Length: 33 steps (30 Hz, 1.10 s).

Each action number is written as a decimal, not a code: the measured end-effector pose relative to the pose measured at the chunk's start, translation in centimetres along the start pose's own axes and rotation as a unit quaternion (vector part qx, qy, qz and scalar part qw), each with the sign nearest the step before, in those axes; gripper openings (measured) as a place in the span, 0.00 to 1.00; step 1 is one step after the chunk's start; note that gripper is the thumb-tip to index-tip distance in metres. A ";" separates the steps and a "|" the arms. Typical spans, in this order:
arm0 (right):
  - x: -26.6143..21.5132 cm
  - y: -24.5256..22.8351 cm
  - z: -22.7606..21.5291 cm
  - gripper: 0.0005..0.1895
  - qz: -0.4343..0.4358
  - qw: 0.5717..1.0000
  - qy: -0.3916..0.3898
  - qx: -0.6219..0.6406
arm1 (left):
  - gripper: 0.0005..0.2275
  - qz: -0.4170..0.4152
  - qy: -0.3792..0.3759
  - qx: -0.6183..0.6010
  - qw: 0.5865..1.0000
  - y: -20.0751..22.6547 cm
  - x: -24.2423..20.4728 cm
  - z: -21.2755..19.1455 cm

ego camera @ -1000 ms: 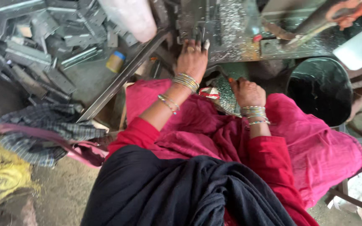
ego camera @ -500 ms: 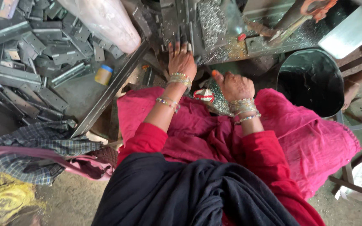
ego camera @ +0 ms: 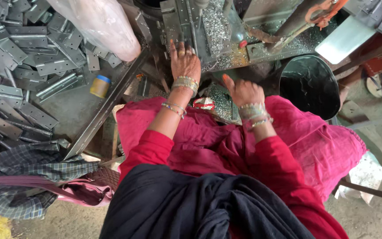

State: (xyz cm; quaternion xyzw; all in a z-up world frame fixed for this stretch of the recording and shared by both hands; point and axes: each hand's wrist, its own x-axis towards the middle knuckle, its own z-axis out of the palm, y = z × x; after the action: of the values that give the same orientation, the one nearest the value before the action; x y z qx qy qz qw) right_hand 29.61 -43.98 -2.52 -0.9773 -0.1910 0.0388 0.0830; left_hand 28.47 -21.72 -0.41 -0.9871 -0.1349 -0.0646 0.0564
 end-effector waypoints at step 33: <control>-0.1 -2.1 -3.5 0.40 0.024 0.998 -0.051 0.000 | 0.12 0.041 0.046 0.023 0.998 1.2 2.1 2.1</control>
State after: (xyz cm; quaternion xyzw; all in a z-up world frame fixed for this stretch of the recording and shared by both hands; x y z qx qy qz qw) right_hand 29.12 -42.61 1.30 -0.9784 -0.1712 0.0907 0.0720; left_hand 31.00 -22.10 -2.28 -0.9863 -0.0927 -0.1039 0.0882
